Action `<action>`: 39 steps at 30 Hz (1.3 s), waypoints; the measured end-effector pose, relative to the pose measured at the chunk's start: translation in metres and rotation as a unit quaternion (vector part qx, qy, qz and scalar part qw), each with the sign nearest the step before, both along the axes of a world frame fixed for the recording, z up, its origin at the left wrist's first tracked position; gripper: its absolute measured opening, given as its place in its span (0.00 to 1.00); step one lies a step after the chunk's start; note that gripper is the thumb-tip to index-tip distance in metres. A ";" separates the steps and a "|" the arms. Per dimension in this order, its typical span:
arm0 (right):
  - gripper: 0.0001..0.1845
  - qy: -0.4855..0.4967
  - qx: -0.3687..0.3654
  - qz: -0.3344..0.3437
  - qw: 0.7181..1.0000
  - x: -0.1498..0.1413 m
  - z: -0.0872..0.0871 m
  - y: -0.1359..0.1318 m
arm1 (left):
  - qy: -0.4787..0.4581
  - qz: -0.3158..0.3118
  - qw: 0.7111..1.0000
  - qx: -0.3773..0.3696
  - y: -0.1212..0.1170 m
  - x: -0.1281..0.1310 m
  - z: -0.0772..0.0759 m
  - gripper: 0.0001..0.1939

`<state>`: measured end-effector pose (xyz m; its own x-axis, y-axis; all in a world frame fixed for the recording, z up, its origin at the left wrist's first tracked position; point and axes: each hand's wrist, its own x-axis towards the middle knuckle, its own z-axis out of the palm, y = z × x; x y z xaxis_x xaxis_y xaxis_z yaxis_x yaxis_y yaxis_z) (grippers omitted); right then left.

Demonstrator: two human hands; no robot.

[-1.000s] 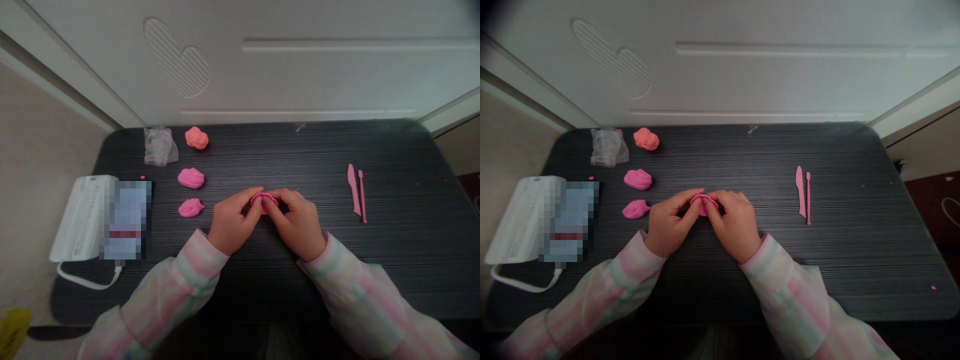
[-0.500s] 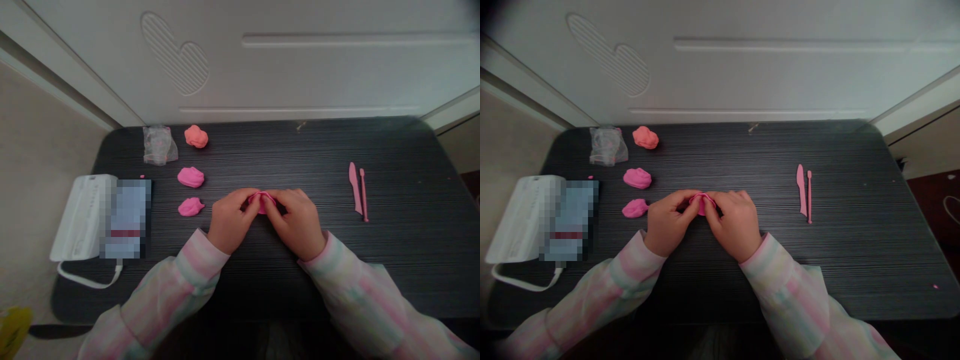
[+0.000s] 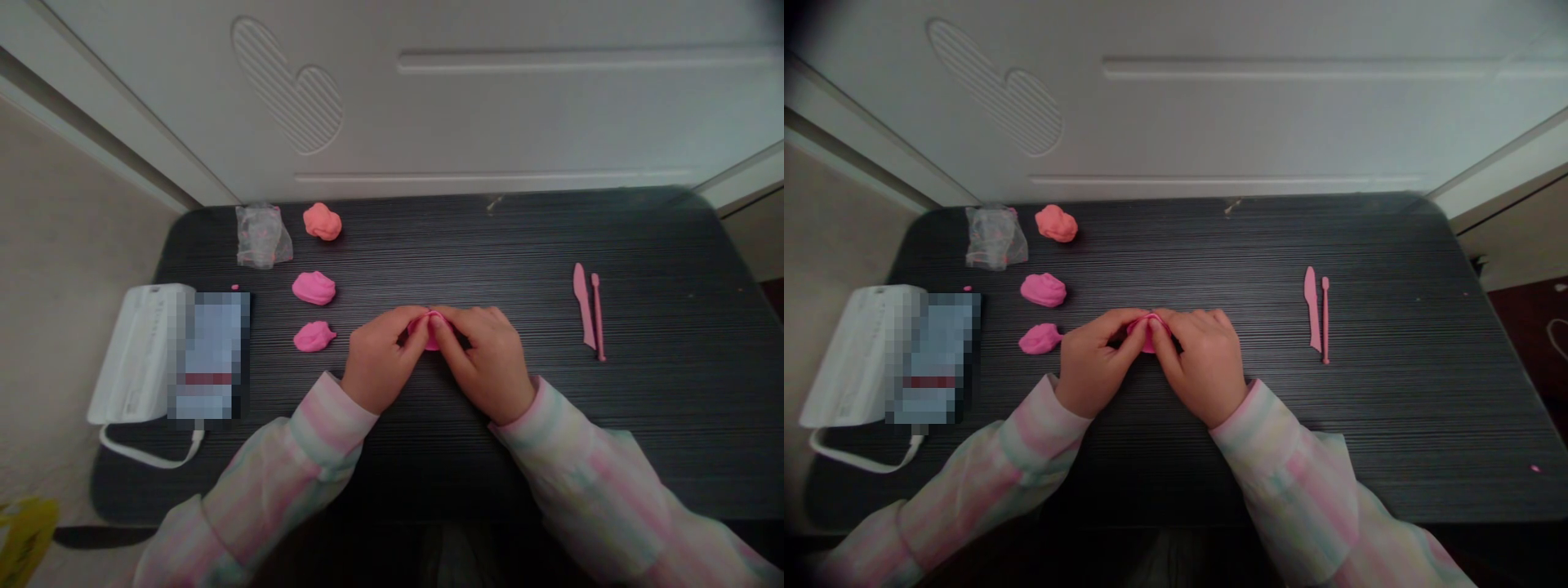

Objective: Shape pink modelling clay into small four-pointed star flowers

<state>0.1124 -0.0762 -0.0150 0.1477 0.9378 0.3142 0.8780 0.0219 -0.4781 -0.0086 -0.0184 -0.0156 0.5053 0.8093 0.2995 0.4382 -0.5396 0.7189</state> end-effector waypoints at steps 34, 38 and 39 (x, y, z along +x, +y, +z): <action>0.11 -0.031 0.022 -0.033 0.999 0.000 0.000 0.003 | 0.106 -0.009 0.987 0.124 0.003 -0.003 -0.003 0.12; 0.10 -0.029 0.032 -0.037 0.998 -0.001 0.001 0.002 | 0.115 -0.019 0.986 0.119 0.003 -0.003 -0.001 0.14; 0.10 -0.029 0.034 -0.036 0.998 -0.001 0.001 0.002 | 0.116 -0.022 0.985 0.126 0.003 -0.003 -0.001 0.15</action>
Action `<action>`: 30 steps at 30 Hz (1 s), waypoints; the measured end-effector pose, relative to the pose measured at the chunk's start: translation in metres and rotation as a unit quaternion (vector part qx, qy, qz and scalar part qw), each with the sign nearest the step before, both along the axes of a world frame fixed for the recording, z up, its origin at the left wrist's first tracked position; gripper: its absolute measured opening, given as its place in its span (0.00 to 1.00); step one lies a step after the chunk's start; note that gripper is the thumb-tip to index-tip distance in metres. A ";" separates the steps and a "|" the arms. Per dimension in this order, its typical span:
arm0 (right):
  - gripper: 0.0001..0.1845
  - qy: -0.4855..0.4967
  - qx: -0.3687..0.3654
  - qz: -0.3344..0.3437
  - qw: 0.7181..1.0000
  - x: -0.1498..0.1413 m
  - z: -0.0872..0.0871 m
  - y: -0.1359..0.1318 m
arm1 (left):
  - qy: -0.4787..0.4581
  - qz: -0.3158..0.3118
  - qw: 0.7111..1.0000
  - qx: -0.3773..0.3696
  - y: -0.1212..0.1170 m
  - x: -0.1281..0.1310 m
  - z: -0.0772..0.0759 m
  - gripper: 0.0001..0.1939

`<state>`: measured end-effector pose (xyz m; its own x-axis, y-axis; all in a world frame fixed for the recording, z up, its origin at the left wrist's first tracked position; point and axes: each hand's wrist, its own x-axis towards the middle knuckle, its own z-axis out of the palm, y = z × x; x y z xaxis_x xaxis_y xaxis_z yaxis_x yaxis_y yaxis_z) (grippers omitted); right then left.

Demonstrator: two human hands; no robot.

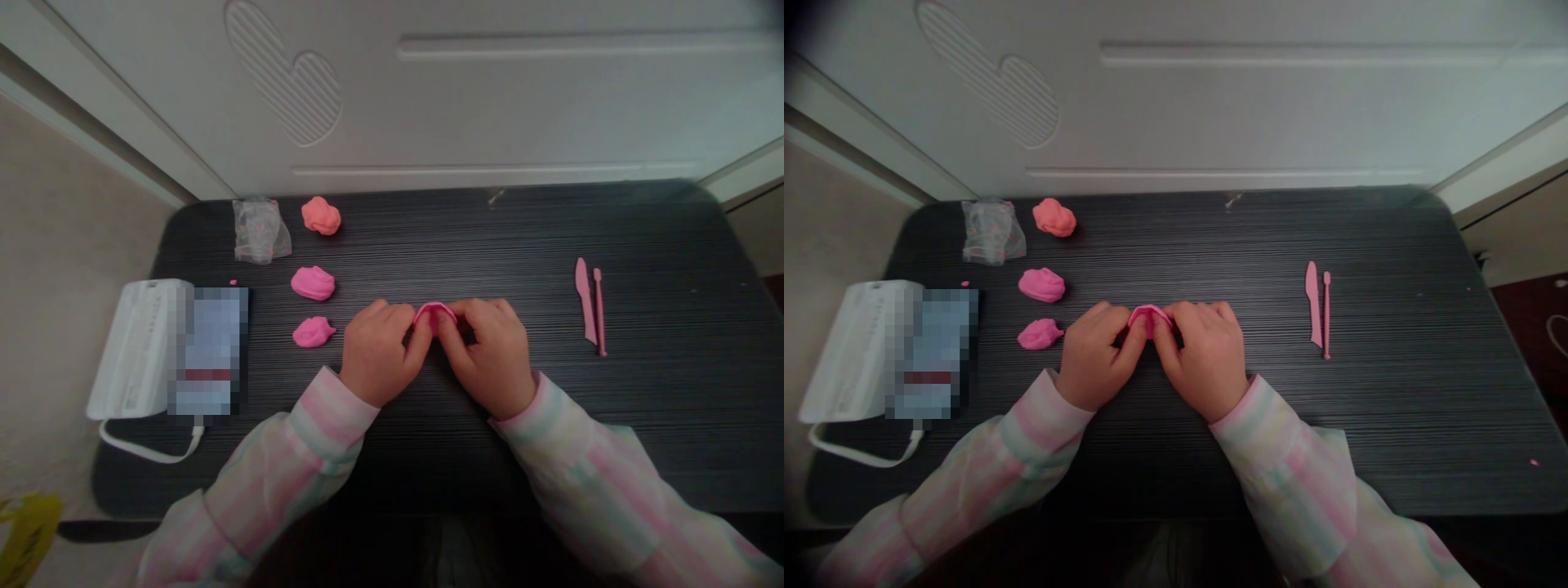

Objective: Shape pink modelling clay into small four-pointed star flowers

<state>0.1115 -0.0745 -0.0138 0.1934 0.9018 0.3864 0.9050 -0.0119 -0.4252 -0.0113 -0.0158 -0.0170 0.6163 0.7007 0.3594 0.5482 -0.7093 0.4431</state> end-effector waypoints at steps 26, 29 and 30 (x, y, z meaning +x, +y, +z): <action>0.11 0.015 -0.021 0.014 1.000 0.001 0.001 -0.001 | -0.044 -0.035 0.996 -0.071 0.000 0.000 0.001 0.14; 0.13 0.013 -0.018 0.013 1.000 0.001 0.002 -0.002 | -0.053 -0.036 0.992 -0.105 0.001 0.000 0.002 0.15; 0.13 0.014 -0.014 0.010 1.000 0.000 0.002 -0.002 | -0.056 -0.038 0.991 -0.113 0.001 0.001 0.003 0.14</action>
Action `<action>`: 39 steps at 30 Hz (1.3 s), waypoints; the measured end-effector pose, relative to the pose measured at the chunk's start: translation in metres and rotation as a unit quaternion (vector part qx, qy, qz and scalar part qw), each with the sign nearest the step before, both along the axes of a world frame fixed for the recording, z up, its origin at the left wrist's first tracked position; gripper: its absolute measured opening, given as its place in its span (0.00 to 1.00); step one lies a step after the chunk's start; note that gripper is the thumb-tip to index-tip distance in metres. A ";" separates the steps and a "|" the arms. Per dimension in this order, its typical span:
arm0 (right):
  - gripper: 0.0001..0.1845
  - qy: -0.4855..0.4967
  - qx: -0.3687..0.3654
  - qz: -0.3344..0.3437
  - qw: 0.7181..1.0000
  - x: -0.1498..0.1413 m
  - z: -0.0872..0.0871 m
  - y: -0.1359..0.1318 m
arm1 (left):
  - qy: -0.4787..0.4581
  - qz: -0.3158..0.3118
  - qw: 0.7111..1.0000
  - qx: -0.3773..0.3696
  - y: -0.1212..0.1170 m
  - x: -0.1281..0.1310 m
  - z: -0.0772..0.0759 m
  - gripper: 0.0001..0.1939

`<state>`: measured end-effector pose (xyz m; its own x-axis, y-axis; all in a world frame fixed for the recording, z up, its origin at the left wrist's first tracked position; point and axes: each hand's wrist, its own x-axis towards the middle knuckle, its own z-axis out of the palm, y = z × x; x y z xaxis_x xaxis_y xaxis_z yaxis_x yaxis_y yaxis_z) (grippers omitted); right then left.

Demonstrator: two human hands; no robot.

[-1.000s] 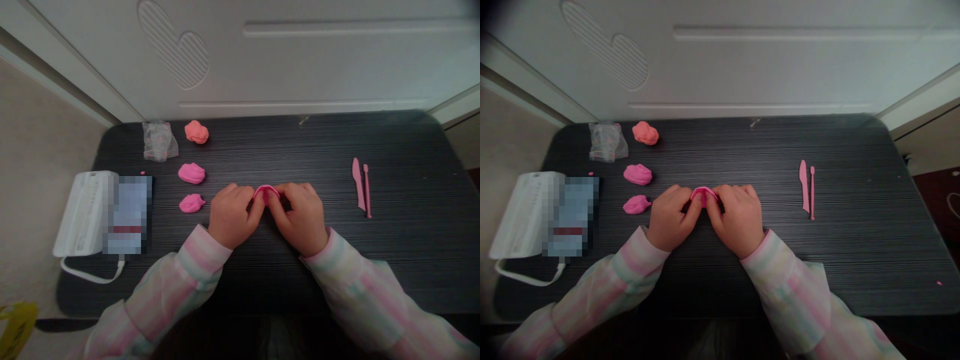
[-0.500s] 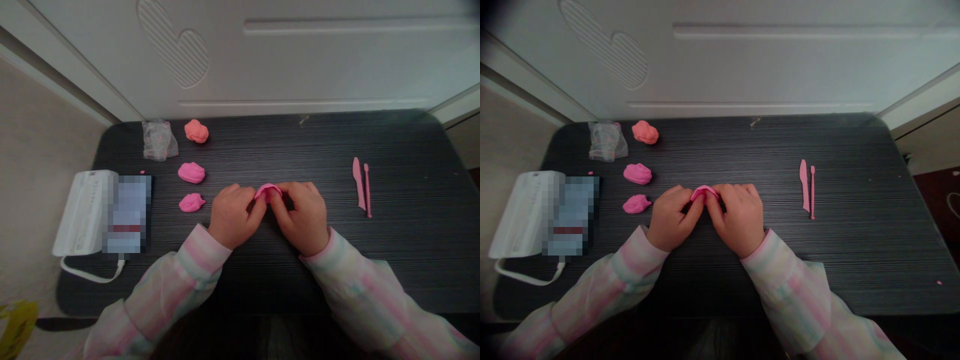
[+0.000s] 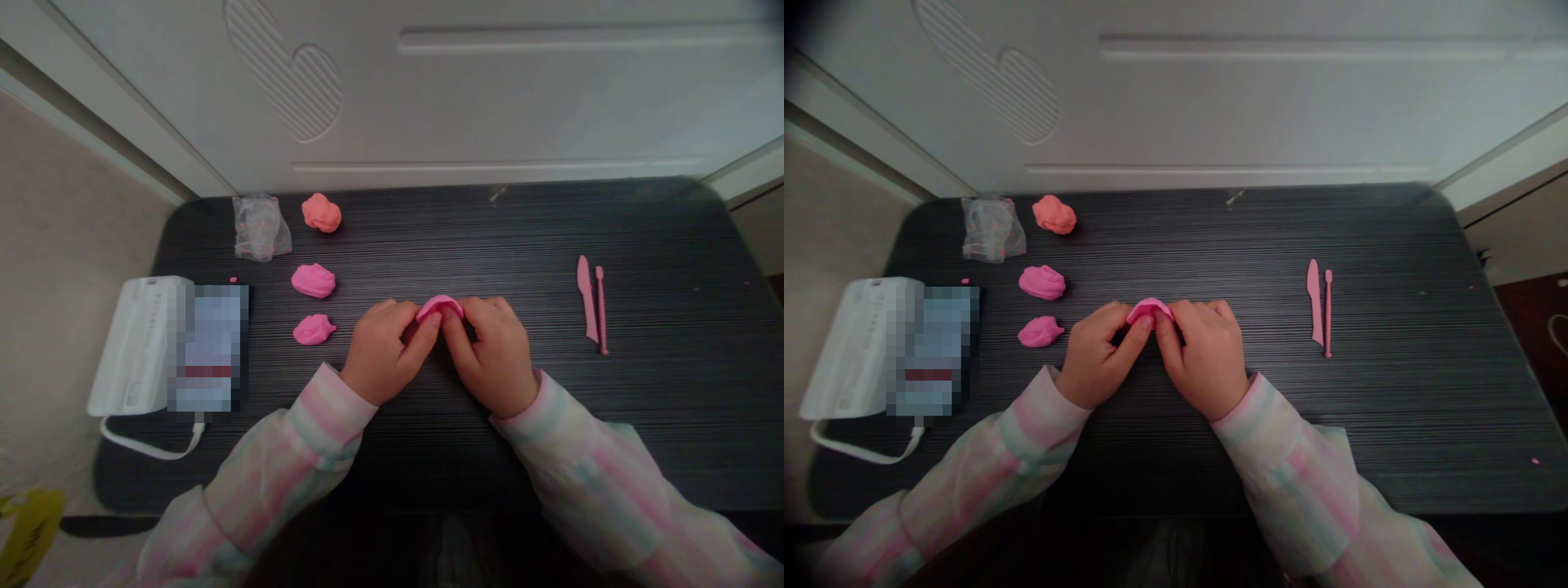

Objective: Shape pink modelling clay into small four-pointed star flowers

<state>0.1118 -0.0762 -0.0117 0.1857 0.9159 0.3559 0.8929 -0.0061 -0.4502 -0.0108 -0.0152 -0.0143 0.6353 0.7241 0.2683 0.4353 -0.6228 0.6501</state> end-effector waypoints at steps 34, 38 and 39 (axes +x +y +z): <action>0.10 0.117 -0.020 0.013 0.993 -0.002 0.002 -0.001 | -0.073 0.048 0.991 -0.099 -0.001 0.001 0.001 0.05; 0.08 0.093 -0.006 0.014 0.996 -0.001 0.002 -0.002 | -0.046 0.048 0.993 -0.095 -0.001 0.001 0.001 0.05; 0.08 0.087 -0.002 0.017 0.996 -0.001 0.002 -0.002 | -0.042 0.049 0.994 -0.093 -0.002 0.001 0.001 0.05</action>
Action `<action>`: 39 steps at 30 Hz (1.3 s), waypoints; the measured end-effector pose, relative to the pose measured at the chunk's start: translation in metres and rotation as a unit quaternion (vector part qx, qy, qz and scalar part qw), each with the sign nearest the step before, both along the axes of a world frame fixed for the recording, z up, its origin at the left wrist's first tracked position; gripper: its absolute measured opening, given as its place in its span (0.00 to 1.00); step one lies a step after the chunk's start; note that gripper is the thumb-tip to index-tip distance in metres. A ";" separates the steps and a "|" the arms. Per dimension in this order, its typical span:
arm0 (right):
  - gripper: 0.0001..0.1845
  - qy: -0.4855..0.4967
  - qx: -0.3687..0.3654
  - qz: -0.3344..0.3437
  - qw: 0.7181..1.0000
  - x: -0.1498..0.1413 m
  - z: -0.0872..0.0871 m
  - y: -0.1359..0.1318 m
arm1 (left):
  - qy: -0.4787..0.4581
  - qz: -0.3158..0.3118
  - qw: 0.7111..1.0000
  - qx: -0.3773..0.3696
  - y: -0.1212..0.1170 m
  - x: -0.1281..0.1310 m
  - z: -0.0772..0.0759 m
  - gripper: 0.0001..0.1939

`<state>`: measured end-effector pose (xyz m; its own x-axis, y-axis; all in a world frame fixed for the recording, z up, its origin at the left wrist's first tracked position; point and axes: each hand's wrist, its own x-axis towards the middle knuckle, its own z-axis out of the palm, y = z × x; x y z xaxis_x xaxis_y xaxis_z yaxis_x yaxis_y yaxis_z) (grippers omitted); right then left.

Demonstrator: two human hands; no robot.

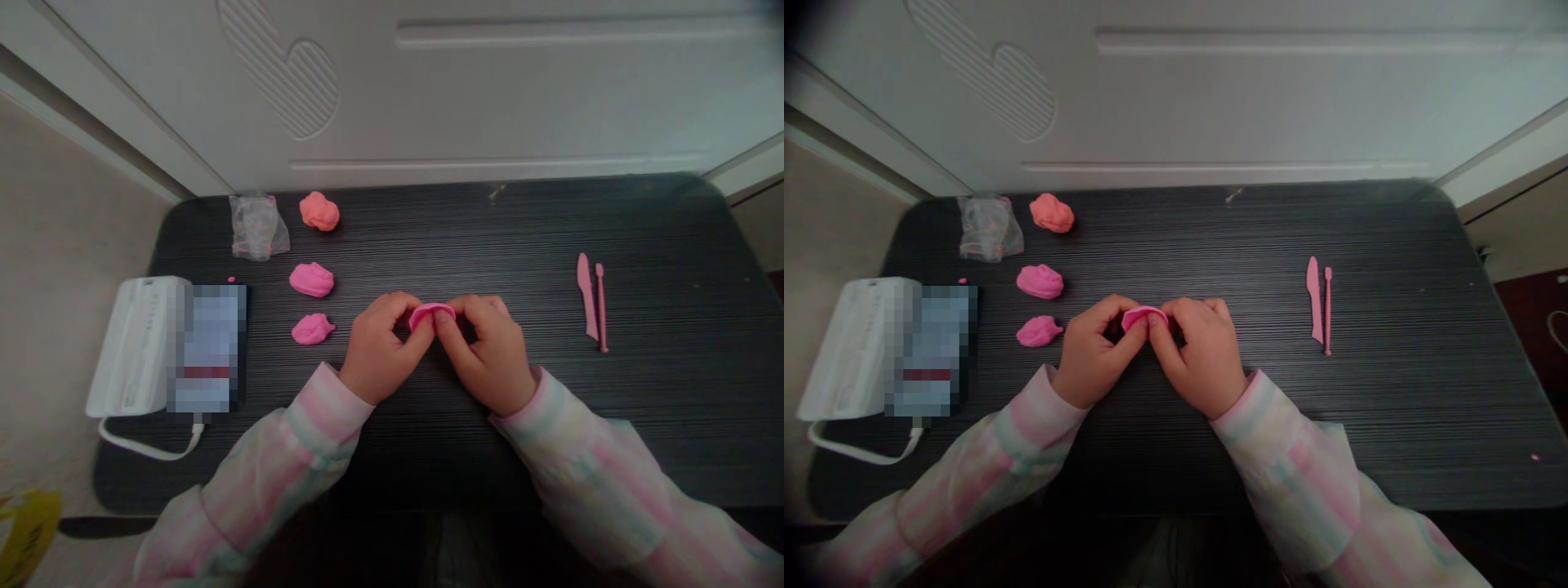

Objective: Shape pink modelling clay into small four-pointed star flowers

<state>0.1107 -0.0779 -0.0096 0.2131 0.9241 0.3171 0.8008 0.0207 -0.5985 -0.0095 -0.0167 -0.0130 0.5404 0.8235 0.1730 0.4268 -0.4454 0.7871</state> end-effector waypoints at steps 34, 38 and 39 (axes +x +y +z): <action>0.09 -0.055 -0.014 0.023 0.998 0.002 -0.004 0.003 | -0.011 0.004 0.999 0.042 -0.001 -0.001 0.000 0.05; 0.10 -0.080 -0.022 0.013 0.997 0.002 -0.005 0.003 | -0.013 0.003 0.999 0.042 -0.002 -0.001 0.000 0.08; 0.10 -0.087 -0.023 0.014 0.996 0.002 -0.005 0.004 | -0.014 0.002 0.999 0.046 -0.001 -0.001 0.000 0.08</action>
<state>0.1125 -0.0743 -0.0144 0.1324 0.9432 0.3046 0.8916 0.0209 -0.4524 -0.0105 -0.0182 -0.0131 0.5313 0.8051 0.2638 0.4061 -0.5153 0.7547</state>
